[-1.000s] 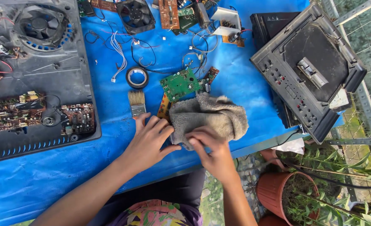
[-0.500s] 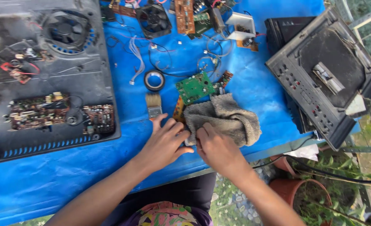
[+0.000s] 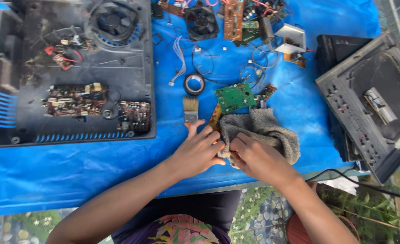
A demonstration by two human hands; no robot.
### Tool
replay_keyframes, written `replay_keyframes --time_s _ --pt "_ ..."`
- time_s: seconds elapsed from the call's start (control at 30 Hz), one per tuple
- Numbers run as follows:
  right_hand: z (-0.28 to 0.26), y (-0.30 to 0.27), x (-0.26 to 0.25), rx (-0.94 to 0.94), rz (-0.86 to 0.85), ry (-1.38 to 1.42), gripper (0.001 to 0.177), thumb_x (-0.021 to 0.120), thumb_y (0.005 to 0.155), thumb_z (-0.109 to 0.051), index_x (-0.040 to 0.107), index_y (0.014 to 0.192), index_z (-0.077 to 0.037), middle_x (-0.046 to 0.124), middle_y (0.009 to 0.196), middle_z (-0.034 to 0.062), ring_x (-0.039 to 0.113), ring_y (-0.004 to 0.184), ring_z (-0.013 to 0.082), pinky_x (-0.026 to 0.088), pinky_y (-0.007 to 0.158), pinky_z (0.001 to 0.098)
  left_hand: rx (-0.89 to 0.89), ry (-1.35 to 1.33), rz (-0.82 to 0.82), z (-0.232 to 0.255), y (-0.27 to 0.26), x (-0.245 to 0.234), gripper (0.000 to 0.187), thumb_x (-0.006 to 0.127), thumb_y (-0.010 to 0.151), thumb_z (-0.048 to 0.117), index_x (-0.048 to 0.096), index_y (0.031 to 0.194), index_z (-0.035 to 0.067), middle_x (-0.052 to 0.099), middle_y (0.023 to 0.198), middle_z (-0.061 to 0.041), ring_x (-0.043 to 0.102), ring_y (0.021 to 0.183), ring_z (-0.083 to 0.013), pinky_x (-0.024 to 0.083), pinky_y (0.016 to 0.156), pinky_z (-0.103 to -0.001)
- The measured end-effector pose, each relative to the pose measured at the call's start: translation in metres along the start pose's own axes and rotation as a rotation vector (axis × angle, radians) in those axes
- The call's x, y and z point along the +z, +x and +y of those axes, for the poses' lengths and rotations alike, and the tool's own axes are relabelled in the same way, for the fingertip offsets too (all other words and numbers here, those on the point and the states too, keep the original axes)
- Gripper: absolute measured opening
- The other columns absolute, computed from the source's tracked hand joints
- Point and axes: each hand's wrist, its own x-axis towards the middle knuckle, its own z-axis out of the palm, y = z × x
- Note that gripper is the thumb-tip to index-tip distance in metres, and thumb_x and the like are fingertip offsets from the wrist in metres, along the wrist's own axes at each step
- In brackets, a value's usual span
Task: The person cleans a small silver electronic component using a brush and a cloth on a blue tarp. They then use a screwdriver to unscrew and disassemble the component, removing a small screw and separating the parts.
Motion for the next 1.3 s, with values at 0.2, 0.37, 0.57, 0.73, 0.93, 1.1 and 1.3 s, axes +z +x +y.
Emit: replay_keyframes --time_s 0.2,0.37,0.57,0.73,0.93,1.1,1.3 --pt "0.011 0.008 0.024 0.018 -0.004 -0.018 0.018 0.069 0.082 -0.02 0.054 0.075 -0.015 0.054 0.076 0.0071 0.066 0.067 0.047 0.048 0.042 0.0489 0.038 0.035 0.076 -0.003 -0.004 0.003 0.042 0.087 0.08 0.035 0.061 0.095 0.005 0.046 0.091 -0.009 0.049 0.096 -0.0305 0.032 0.113 -0.068" --pt "0.001 0.01 0.028 0.142 -0.023 0.015 0.01 0.067 0.078 -0.014 0.057 0.077 -0.014 0.057 0.073 0.008 0.068 0.065 0.0462 0.052 0.044 0.0493 0.037 0.011 0.059 -0.002 -0.004 0.0 0.041 0.086 0.084 0.035 0.061 0.095 0.004 0.049 0.093 -0.01 0.051 0.097 -0.03 0.033 0.114 -0.067" --pt "-0.013 0.004 0.047 0.308 -0.006 -0.211 0.037 0.08 0.083 -0.029 0.048 0.085 -0.013 0.059 0.079 0.0038 0.066 0.064 0.0309 0.052 0.049 0.0439 -0.002 0.147 -0.064 0.0 -0.004 -0.006 0.051 0.089 0.08 0.051 0.071 0.103 0.008 0.057 0.101 -0.007 0.054 0.107 -0.0297 0.038 0.11 -0.06" --pt "-0.016 -0.006 0.054 0.221 0.264 -0.267 0.023 0.061 0.087 -0.014 0.04 0.077 -0.014 0.042 0.07 0.0009 0.045 0.045 0.019 0.037 0.036 0.0345 -0.023 0.11 -0.084 0.0 -0.001 -0.008 0.044 0.088 0.083 0.047 0.07 0.099 0.01 0.057 0.097 -0.005 0.054 0.104 -0.0297 0.037 0.112 -0.061" --pt "-0.036 -0.014 0.019 0.241 0.262 0.106 0.044 0.069 0.094 -0.043 0.063 0.121 -0.009 0.058 0.116 0.0071 0.067 0.101 0.0298 0.064 0.062 0.0489 -0.105 0.044 -0.125 -0.002 -0.002 -0.004 0.043 0.089 0.079 0.043 0.07 0.099 0.01 0.055 0.104 -0.008 0.052 0.11 -0.0302 0.033 0.115 -0.062" --pt "-0.042 -0.015 0.038 0.012 0.523 0.084 0.014 0.067 0.098 -0.016 0.071 0.104 -0.004 0.066 0.102 0.0073 0.059 0.1 0.0278 0.053 0.084 0.0406 -0.13 0.053 -0.116 0.002 -0.002 -0.006 0.041 0.087 0.081 0.044 0.068 0.095 0.011 0.053 0.099 -0.006 0.052 0.107 -0.0292 0.033 0.114 -0.061" --pt "-0.042 -0.008 0.047 0.006 0.673 0.136 0.013 0.068 0.099 -0.019 0.074 0.103 -0.009 0.07 0.109 0.0041 0.064 0.109 0.0257 0.046 0.089 0.0385 -0.138 0.047 -0.112 0.002 -0.002 -0.005 0.045 0.092 0.075 0.043 0.066 0.094 0.011 0.053 0.098 -0.005 0.052 0.103 -0.0285 0.033 0.114 -0.06"
